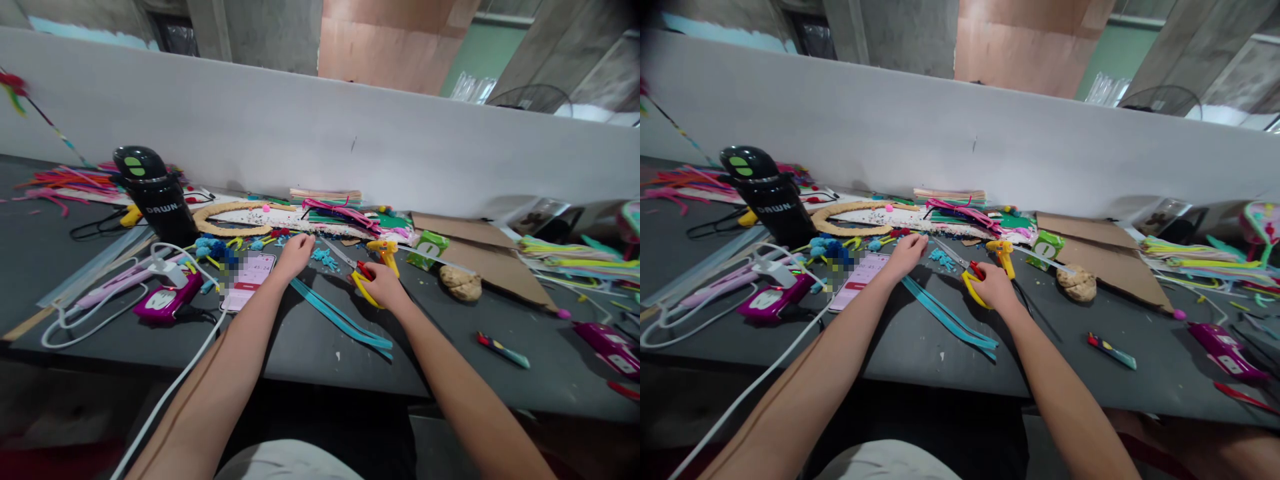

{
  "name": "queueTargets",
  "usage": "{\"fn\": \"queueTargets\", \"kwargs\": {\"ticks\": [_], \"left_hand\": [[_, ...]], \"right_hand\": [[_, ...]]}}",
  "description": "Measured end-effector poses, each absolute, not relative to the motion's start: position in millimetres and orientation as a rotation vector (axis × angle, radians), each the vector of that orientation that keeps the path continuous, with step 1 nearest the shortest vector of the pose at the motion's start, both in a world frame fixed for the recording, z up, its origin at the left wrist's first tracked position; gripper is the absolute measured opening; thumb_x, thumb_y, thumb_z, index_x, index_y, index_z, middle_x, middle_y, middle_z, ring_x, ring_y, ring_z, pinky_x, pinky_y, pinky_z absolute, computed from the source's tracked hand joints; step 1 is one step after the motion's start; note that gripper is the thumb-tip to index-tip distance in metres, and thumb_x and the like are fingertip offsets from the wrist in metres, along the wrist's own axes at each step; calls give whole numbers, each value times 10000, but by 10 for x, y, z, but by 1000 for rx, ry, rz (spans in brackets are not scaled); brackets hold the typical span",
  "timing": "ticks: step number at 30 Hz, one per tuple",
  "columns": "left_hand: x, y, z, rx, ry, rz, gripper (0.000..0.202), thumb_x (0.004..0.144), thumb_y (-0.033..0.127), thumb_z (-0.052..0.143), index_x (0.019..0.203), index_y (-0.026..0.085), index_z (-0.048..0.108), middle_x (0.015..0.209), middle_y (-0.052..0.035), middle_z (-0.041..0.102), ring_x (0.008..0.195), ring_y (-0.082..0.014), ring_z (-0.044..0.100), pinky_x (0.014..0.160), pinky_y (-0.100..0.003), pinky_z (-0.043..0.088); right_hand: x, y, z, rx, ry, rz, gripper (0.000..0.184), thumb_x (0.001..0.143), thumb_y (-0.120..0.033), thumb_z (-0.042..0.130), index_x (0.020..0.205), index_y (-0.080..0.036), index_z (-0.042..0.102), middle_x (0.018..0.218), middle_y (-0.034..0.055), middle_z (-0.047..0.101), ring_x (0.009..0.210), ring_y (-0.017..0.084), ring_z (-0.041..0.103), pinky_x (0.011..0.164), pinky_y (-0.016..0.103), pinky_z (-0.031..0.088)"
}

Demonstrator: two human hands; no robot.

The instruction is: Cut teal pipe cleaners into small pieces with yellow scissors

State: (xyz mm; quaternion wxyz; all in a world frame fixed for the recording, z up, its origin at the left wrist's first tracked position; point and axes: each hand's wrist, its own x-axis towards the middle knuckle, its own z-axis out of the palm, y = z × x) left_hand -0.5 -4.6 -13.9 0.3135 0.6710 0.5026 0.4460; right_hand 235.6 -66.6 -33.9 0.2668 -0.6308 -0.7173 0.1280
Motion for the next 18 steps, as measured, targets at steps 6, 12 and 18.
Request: {"fn": "queueTargets", "kwargs": {"ticks": [6, 12, 18], "left_hand": [[-19, -40, -149, 1786, 1322, 1184, 383, 928, 392, 425, 602, 192, 422, 561, 28, 427, 565, -128, 403, 571, -276, 288], [-29, -18, -181, 1795, 1312, 1208, 382, 921, 420, 431, 614, 195, 412, 576, 29, 417, 578, -128, 394, 574, -276, 287], [-29, -25, -178, 1803, 1298, 1205, 380, 919, 426, 438, 618, 195, 420, 575, 29, 415, 575, -128, 394, 572, -277, 284]], "right_hand": [[2352, -679, -331, -1707, -1933, 319, 402, 727, -572, 655, 655, -188, 565, 589, -15, 514, 570, 129, 434, 524, 260, 272], [2366, -664, -343, -1741, -1939, 329, 438, 723, -617, 651, 671, -183, 614, 601, 0, 553, 579, 138, 455, 523, 266, 270], [2364, -666, -340, -1720, -1964, 325, 375, 742, -549, 653, 676, -180, 625, 605, 2, 559, 577, 136, 452, 530, 267, 280]]}}
